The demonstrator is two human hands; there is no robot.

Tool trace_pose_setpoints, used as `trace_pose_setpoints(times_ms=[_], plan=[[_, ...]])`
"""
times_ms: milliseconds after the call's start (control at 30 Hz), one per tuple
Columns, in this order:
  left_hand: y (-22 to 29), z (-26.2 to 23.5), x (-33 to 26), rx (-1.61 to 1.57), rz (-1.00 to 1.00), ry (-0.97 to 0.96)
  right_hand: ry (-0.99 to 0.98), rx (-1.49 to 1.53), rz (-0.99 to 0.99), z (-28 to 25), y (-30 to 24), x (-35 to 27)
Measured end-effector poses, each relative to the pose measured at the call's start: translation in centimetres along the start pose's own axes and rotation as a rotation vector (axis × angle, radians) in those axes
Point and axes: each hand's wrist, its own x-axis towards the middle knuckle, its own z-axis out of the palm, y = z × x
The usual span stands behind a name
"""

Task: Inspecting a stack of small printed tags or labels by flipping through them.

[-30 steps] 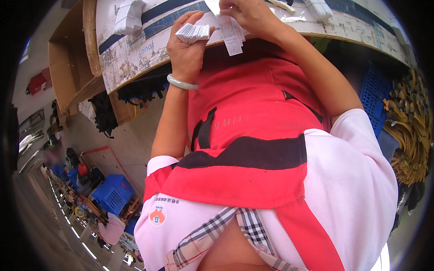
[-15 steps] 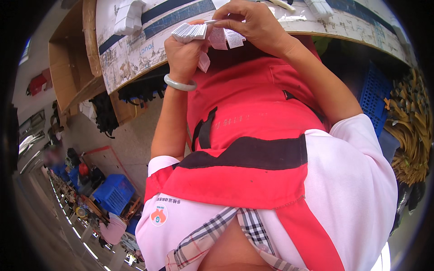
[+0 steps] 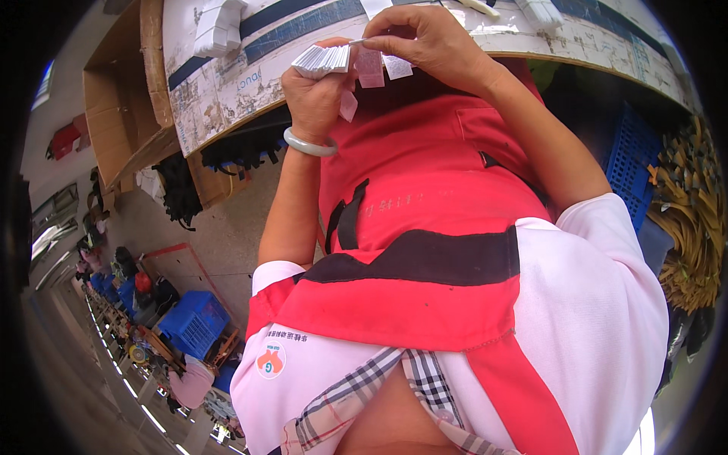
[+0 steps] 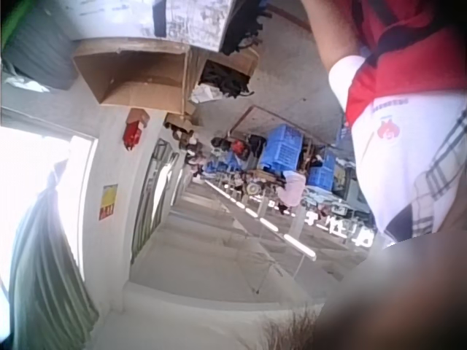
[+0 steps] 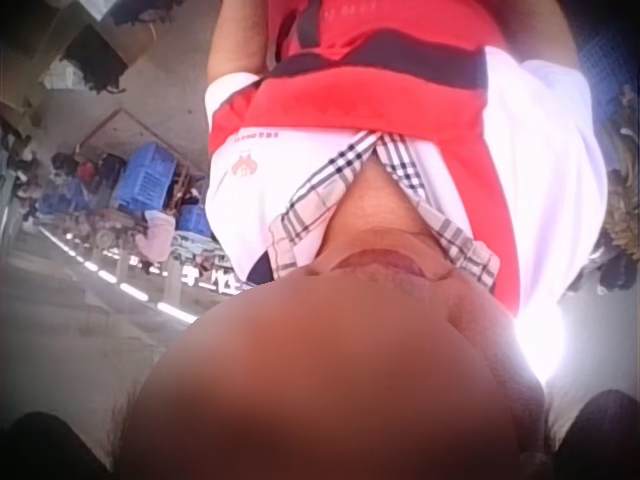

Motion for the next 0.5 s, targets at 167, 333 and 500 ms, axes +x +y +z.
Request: trace_pose_setpoints(times_ms=[167, 333, 500], plan=[[-0.3, 0.1, -0.1, -0.012, -0.037, 0.008, -0.007, -0.016, 0.022, 0.2, 0.3, -0.1], [-0.6, 0.2, -0.2, 0.0, -0.046, 0.013, -0.035, 0.007, 0.038, 0.3, 0.6, -0.2], [-1.0, -0.4, -0.2, -0.255, -0.34, -0.082, -0.175, 0.34, 0.242, -1.0, -0.4, 0.0]])
